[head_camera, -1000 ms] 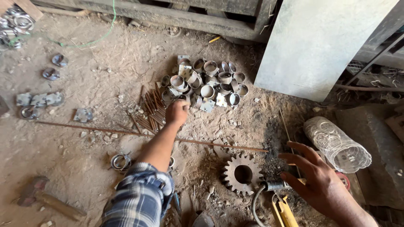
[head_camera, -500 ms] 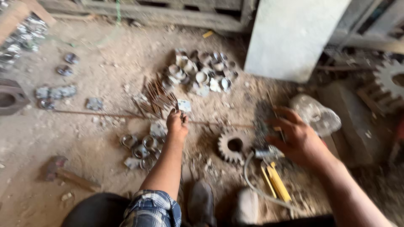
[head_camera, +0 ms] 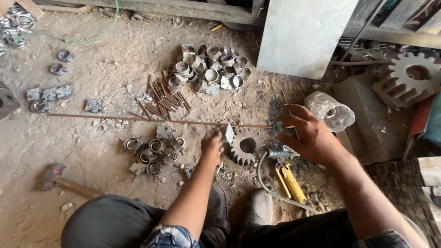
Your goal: The person sits on the ground and uses a handheld welding torch to attach small metal rods to circular metal pieces. They repeatedly pick up a metal piece, position a rod, weld it in place, and then set the finished unit aside.
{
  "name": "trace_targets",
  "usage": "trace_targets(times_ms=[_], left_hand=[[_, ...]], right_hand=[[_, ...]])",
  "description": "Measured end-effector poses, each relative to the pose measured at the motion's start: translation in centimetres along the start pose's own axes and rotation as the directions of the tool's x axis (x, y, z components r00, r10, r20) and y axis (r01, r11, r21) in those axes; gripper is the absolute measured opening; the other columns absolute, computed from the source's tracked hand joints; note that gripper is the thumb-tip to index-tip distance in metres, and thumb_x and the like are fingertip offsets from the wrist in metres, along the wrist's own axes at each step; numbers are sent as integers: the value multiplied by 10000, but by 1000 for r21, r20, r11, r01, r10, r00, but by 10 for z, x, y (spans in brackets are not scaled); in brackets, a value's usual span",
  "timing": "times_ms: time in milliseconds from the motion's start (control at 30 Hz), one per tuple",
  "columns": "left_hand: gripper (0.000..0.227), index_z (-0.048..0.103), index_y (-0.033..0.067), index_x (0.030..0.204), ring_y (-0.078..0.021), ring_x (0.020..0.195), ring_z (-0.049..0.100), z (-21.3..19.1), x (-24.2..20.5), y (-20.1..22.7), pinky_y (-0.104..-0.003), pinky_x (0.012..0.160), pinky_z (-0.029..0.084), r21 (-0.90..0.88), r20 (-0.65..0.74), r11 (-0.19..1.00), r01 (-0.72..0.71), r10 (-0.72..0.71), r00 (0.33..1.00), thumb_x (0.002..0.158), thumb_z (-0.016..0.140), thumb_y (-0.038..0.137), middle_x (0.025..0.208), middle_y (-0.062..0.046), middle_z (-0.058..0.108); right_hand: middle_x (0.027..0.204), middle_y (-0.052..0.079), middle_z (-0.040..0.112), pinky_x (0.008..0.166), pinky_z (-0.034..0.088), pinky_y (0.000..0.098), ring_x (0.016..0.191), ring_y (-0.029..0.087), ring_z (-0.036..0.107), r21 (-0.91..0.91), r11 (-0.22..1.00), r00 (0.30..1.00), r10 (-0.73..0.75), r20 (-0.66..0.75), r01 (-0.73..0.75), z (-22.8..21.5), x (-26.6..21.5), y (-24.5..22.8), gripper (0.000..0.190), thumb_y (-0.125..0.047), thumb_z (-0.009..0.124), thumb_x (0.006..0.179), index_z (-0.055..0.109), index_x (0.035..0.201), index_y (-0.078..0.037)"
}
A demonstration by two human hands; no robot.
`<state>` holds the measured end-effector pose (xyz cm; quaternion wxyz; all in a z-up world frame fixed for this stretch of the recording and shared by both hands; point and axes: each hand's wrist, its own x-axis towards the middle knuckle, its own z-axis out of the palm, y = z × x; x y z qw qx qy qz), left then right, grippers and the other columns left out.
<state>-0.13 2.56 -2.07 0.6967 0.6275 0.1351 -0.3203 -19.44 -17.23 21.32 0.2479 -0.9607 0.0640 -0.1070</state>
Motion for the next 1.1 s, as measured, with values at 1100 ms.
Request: trace_targets(times_ms=[1100], left_hand=[[363,750,160,1118,-239,942,759,-123,197,142,-421,819,603,885,-330,425,189,288,899,929,736,469,1084,-76,774]], right_hand=[[1159,232,699,855,606,420,1031,300,758,489,678,798,599,65,-548,50,29,12,861,-228,873,712,431,1431,-52]])
